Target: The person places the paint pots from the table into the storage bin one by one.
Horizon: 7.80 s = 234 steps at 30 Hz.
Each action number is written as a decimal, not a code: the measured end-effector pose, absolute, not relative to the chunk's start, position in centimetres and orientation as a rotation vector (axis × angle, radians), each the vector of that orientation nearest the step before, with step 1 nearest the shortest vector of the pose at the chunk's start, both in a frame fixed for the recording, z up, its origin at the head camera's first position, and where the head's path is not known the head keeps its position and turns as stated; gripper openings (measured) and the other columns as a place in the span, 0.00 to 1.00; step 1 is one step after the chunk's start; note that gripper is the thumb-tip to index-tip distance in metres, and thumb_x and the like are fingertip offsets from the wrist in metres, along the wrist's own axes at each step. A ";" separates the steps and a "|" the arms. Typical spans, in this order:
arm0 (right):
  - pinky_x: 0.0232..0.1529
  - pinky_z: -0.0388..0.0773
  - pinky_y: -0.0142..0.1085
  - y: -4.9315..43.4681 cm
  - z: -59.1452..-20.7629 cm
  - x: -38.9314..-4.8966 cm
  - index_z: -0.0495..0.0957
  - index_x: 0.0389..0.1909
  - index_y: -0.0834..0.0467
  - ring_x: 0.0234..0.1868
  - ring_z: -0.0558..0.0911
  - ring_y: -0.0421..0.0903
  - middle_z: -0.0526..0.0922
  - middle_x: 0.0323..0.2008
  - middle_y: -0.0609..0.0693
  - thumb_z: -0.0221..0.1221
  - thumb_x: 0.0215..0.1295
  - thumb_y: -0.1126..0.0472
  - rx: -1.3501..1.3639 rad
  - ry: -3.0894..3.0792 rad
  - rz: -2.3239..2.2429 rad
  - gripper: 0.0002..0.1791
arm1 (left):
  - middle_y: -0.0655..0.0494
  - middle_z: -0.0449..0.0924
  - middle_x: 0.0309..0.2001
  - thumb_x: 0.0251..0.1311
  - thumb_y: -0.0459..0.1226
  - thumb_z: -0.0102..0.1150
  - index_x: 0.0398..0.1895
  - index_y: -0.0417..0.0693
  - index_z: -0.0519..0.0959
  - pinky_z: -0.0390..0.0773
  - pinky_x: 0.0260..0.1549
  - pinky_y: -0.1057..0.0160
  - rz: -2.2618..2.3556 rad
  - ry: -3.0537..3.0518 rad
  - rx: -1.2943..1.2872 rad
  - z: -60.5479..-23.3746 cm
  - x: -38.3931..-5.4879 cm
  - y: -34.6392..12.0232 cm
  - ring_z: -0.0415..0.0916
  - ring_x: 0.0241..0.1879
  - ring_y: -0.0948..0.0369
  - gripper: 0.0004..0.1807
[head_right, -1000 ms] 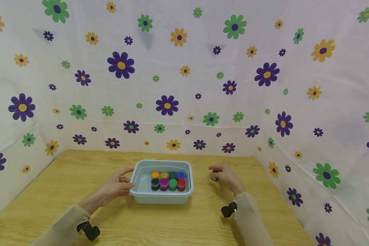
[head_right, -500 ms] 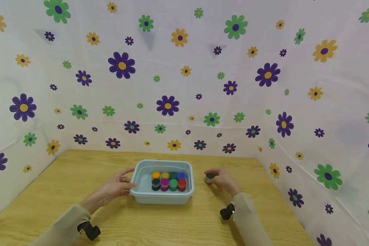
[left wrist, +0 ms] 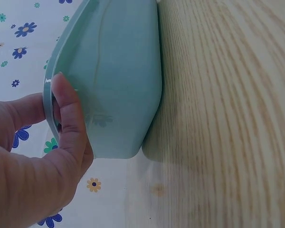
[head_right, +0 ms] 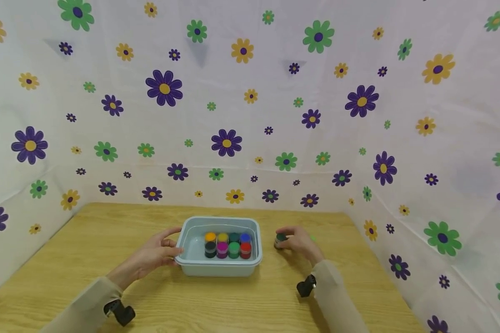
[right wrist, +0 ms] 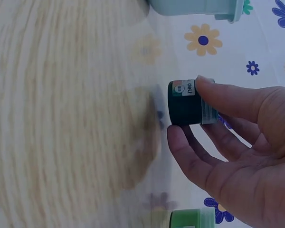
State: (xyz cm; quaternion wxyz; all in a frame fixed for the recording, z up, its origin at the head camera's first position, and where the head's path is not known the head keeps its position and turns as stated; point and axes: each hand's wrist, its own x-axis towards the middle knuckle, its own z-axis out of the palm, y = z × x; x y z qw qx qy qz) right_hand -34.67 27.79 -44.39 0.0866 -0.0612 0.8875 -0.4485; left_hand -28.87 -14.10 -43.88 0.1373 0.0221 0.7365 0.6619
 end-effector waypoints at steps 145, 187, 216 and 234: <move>0.41 0.81 0.39 5.6 -43.7 -34.3 0.88 0.40 0.57 0.42 0.82 0.47 0.87 0.43 0.51 0.64 0.61 0.68 -0.690 2.858 -0.988 0.08 | 0.50 0.68 0.37 0.63 0.30 0.61 0.76 0.46 0.52 0.85 0.35 0.54 1.934 2.080 0.155 -43.8 -28.8 -14.3 0.77 0.30 0.57 0.41; 0.48 0.82 0.46 14.1 -40.7 -33.7 0.79 0.56 0.61 0.47 0.80 0.60 0.82 0.52 0.60 0.59 0.69 0.55 -0.634 2.383 -1.427 0.19 | 0.48 0.70 0.39 0.62 0.31 0.62 0.74 0.52 0.56 0.84 0.31 0.60 1.924 2.113 0.076 -44.2 -28.9 -14.2 0.77 0.30 0.56 0.39; 0.45 0.78 0.36 22.1 -40.9 -34.1 0.75 0.60 0.65 0.46 0.80 0.47 0.81 0.54 0.61 0.62 0.67 0.58 -0.477 2.328 -1.654 0.23 | 0.47 0.72 0.39 0.62 0.31 0.62 0.75 0.52 0.56 0.85 0.34 0.59 1.936 2.094 0.074 -44.4 -28.7 -14.1 0.79 0.32 0.56 0.40; 0.48 0.79 0.36 28.9 -41.8 -34.3 0.73 0.62 0.64 0.55 0.78 0.55 0.77 0.59 0.63 0.59 0.69 0.58 -0.392 2.412 -1.588 0.23 | 0.49 0.72 0.38 0.62 0.31 0.63 0.74 0.52 0.57 0.83 0.31 0.61 1.922 2.129 0.060 -44.4 -29.1 -14.0 0.77 0.28 0.58 0.39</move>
